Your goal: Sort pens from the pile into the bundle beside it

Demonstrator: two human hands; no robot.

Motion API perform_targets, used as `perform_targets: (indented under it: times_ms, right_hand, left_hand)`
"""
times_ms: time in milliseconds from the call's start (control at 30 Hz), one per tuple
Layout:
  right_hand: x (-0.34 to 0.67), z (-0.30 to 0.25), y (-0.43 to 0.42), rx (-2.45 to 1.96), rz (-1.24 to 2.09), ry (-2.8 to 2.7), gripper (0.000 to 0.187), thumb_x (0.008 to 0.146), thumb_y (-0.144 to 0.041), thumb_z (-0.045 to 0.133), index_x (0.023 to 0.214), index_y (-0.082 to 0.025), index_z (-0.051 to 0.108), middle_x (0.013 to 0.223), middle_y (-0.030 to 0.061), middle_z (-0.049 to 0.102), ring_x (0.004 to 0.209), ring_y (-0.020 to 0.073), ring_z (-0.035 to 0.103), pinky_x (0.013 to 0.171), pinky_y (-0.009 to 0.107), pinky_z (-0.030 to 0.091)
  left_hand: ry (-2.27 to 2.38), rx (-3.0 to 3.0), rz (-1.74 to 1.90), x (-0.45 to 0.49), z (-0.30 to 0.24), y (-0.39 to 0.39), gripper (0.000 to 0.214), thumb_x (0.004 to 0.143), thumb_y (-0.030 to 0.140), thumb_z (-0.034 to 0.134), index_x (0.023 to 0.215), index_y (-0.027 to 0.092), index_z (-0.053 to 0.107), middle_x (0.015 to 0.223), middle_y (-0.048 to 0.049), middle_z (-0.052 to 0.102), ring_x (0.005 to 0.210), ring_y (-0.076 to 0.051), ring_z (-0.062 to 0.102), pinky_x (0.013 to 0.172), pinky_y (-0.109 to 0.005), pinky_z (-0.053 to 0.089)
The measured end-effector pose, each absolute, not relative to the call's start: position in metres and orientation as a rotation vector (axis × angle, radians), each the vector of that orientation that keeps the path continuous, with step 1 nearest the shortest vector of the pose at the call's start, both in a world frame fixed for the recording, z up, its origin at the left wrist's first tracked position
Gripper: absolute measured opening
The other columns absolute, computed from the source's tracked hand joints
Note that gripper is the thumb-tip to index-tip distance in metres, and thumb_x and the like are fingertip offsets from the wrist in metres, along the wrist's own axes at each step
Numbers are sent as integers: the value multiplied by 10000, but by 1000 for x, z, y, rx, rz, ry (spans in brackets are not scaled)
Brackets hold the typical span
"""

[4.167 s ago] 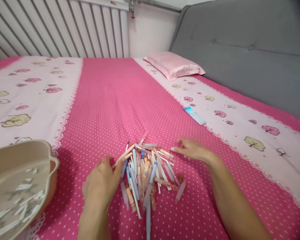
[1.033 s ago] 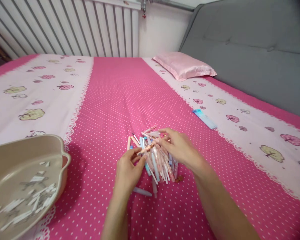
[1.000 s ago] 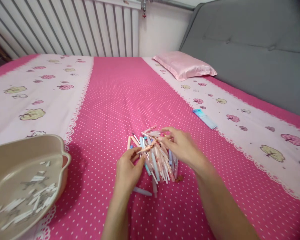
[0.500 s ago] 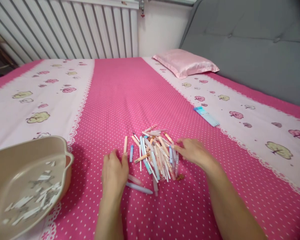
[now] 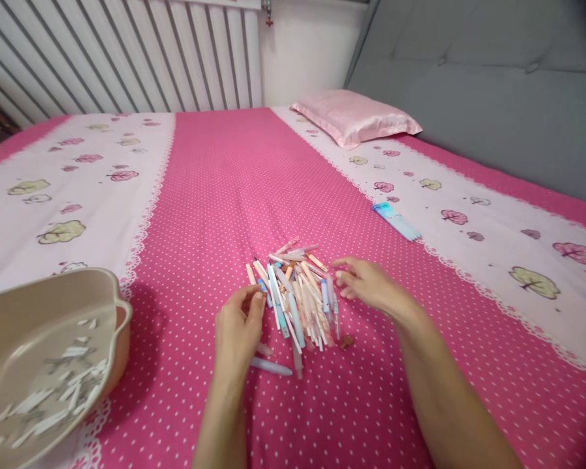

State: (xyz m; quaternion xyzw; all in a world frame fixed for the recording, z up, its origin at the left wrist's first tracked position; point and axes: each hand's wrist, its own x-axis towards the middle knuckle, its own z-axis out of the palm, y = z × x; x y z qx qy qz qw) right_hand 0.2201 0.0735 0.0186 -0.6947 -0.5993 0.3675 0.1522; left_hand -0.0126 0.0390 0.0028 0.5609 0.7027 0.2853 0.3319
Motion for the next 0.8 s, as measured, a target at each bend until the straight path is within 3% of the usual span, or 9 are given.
perform_targets:
  times_ms: [100,167,233,333,433,600,800]
  right_hand:
    - [227,20,73,-2052,999,-1786,267,887,-198,423,1082,-135,593,851,84,702,661,148,659,613,229,463]
    - [230,21,72,-2072,969,-1833,249,885,-206,425,1032,-136,614,842,83,705,686,155,662,630,231,463]
    - [232,22,71,-2091,948,-1852,246,885,-216,421,1005,-137,620,846,84,708,701,163,666,643,236,462]
    - [232,23,70,-2114,919,-1859,263,885,-232,417,1028,-127,611,857,96,708,715,176,669,653,247,461]
    - [232,24,69,-2118,905,-1882,291,885,-260,426,1073,-126,604,864,99,710,733,185,670,660,254,459]
    - [230,27,68,-2111,923,-1901,323,883,-295,440,1090,-116,611,876,113,710,741,199,671,667,272,462]
    - [228,27,69,-2140,903,-1895,329,892,-292,426,1106,-120,608,886,118,709,739,193,670,663,268,457]
  left_hand:
    - [2040,1664,291,-30,23,25,427,820,485,390,994,170,620,883,-112,675,847,-291,617,717,-372,423]
    - [2016,1693,115,-42,32,15,433,736,504,516,1042,208,595,933,-93,668,856,-287,617,706,-353,422]
    - [1881,1751,-44,-48,33,10,567,599,400,664,1131,246,544,965,-64,652,893,-274,606,720,-327,419]
    - [1758,1774,-151,-44,27,12,597,533,241,673,1110,225,522,982,-49,616,854,-225,596,683,-280,410]
    - [1762,1809,-187,-32,20,19,409,549,143,591,949,203,532,906,-39,608,758,-188,581,601,-255,369]
    - [1776,1859,-122,-26,19,27,122,679,182,517,795,200,552,837,-46,622,740,-194,582,603,-265,362]
    - [1817,1859,105,-19,15,31,215,818,285,425,910,175,586,873,-89,670,798,-233,620,652,-293,391]
